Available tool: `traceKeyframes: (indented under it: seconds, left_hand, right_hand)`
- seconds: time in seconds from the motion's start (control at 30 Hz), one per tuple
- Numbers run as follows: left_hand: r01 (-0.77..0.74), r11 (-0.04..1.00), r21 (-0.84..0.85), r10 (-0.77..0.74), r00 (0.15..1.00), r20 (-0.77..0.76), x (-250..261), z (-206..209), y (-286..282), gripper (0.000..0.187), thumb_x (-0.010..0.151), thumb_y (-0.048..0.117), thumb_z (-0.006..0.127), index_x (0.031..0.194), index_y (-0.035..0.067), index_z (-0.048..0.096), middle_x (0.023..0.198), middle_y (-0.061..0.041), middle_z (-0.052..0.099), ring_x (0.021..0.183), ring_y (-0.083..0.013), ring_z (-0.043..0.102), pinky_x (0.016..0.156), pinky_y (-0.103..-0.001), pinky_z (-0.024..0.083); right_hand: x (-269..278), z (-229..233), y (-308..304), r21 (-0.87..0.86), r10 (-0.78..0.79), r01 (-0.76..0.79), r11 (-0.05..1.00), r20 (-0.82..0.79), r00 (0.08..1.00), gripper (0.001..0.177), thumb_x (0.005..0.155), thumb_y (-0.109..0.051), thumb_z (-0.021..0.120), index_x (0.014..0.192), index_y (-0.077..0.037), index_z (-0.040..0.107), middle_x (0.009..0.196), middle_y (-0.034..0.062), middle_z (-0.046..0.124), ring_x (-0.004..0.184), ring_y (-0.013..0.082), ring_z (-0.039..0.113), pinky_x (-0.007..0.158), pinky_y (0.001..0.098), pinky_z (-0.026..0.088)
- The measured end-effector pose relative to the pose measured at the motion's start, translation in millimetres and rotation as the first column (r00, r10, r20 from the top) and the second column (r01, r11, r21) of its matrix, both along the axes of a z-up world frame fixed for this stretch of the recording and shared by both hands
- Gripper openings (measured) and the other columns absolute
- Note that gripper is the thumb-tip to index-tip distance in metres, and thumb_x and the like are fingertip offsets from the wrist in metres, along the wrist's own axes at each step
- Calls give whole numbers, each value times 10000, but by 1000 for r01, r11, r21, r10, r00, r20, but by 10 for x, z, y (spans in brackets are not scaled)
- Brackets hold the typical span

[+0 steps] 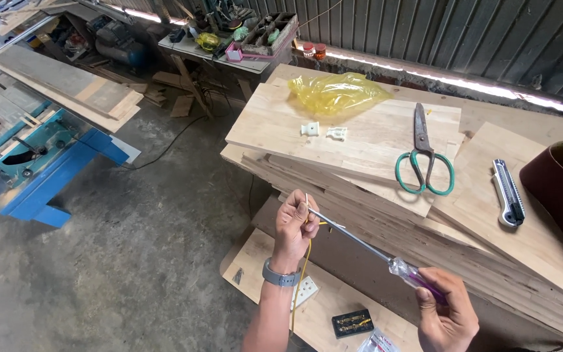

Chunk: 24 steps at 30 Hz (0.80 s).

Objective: Stripping the insulation from a wire using scissors and preparing the wire ends with a screwdriver.

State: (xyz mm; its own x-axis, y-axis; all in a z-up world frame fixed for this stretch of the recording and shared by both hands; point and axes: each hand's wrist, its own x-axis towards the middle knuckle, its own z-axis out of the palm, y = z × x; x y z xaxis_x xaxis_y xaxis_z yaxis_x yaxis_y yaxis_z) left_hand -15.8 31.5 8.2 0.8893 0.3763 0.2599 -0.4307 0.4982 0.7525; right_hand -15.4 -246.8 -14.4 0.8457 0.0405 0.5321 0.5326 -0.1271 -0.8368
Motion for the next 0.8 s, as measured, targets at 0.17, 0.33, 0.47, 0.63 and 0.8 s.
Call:
traceKeyframes:
  seconds: [0.17,0.33,0.47,0.63,0.8]
  left_hand:
    - [-7,1000,15,7,1000,-13,11,-49,28,266,1004,299,659,863,131,509,744,-2,551,554,-63,436,423,-188,296]
    - [2,1000,14,-2,1000,-26,16,-79,44,253,1002,300,666,886,126,523,722,4,549,553,-61,437,422,-190,295]
    - [3,1000,-3,-3,999,-44,7,-102,37,231,1007,281,660,905,126,523,723,4,559,560,-61,449,423,-186,292]
    - [-6,1000,-10,6,998,-58,2,-99,54,241,1002,301,664,897,133,526,719,9,550,555,-57,441,423,-184,284]
    - [-3,1000,-2,3,997,-72,10,-115,71,217,1004,283,664,914,133,535,714,11,543,561,-53,444,418,-183,269]
  right_hand:
    - [6,-17,3,-10,-9,9,1000,-12,1000,244,966,-152,671,1133,23,697,1115,164,696,1014,212,689,816,235,554]
    - [21,-42,12,-20,-16,16,1000,1,1000,239,967,-157,675,1129,16,702,1119,164,696,1018,212,683,828,240,540]
    - [19,-3,24,-62,-37,42,997,80,996,208,963,-127,687,1120,9,704,1123,176,699,992,217,689,791,244,546]
    - [37,20,28,-82,-41,50,995,100,994,183,972,-108,686,1118,0,705,1126,180,698,1010,229,689,844,265,553]
    - [81,49,28,-46,27,-17,999,204,979,177,922,38,700,1097,58,689,1120,209,679,997,265,703,912,289,622]
